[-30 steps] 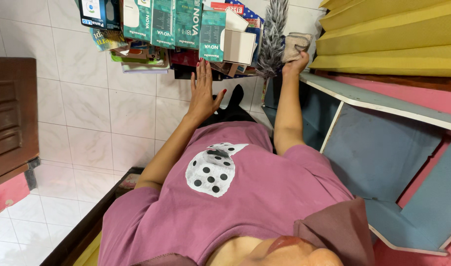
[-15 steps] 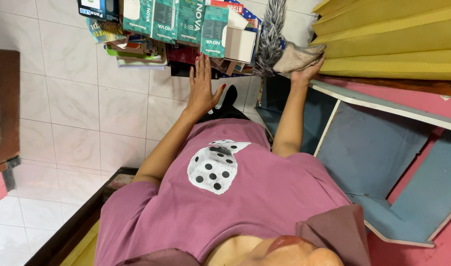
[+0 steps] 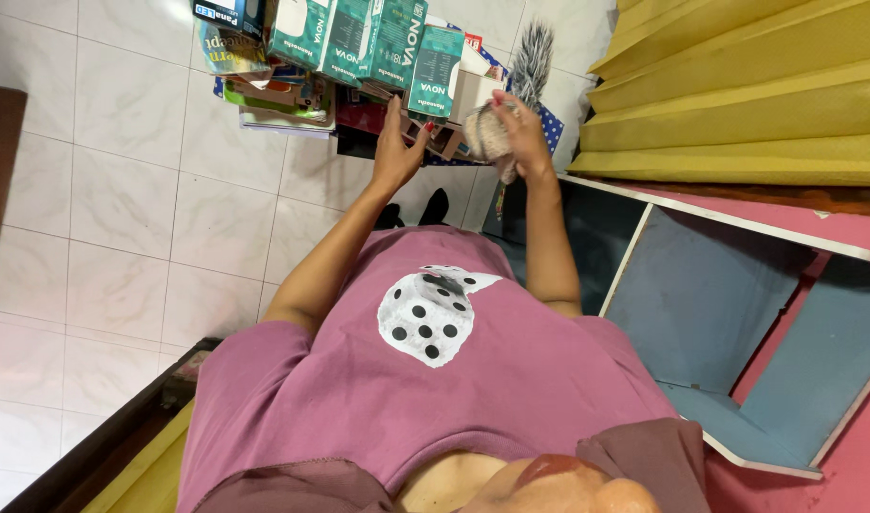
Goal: The person uses a duster to wipe the surfaces and interiors of a shelving unit, then uses a cloth to wipe down boxes containing light bulbs before placing them back on the shelves.
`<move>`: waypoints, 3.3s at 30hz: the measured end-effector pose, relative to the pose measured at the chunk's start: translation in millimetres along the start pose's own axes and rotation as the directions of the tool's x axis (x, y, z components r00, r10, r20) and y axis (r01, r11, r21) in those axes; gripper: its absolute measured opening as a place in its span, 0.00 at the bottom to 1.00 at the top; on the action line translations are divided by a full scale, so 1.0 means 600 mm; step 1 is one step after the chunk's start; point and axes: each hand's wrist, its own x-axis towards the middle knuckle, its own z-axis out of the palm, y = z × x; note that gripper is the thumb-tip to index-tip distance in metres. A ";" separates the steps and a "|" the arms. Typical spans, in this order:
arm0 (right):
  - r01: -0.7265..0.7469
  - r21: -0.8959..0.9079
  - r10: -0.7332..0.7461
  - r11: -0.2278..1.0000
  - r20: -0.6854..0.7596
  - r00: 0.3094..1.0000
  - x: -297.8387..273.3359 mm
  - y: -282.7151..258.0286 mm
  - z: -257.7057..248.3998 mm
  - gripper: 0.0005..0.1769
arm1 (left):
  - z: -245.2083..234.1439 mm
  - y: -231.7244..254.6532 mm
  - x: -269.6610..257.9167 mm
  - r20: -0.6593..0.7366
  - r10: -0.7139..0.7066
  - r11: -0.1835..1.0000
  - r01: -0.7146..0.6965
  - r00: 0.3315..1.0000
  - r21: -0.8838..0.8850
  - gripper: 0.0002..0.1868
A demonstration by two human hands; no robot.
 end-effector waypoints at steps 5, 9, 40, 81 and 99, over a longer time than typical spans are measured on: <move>-0.057 -0.174 0.052 0.983 -0.028 0.998 0.005 0.017 0.096 0.30 | 0.010 0.020 0.005 0.118 -0.070 0.994 0.080 0.991 -0.078 0.39; 0.128 -0.322 -0.162 0.938 -0.079 0.984 -0.023 0.017 0.111 0.33 | 0.030 0.032 -0.010 0.130 0.005 0.996 0.007 0.991 -0.092 0.42; 0.505 0.410 -0.365 0.760 -0.373 0.853 -0.204 -0.084 0.070 0.14 | -0.049 0.121 -0.002 0.397 -0.032 0.638 0.324 0.917 -0.698 0.40; 0.625 -0.543 -0.815 0.561 -0.229 0.532 -0.325 -0.072 0.282 0.34 | -0.108 0.098 -0.101 0.753 0.250 0.173 0.737 0.608 -0.653 0.21; 0.680 -0.063 -0.583 0.730 -0.577 0.573 -0.456 -0.056 0.308 0.28 | -0.098 0.198 -0.144 0.723 0.491 0.779 0.127 0.486 -0.614 0.54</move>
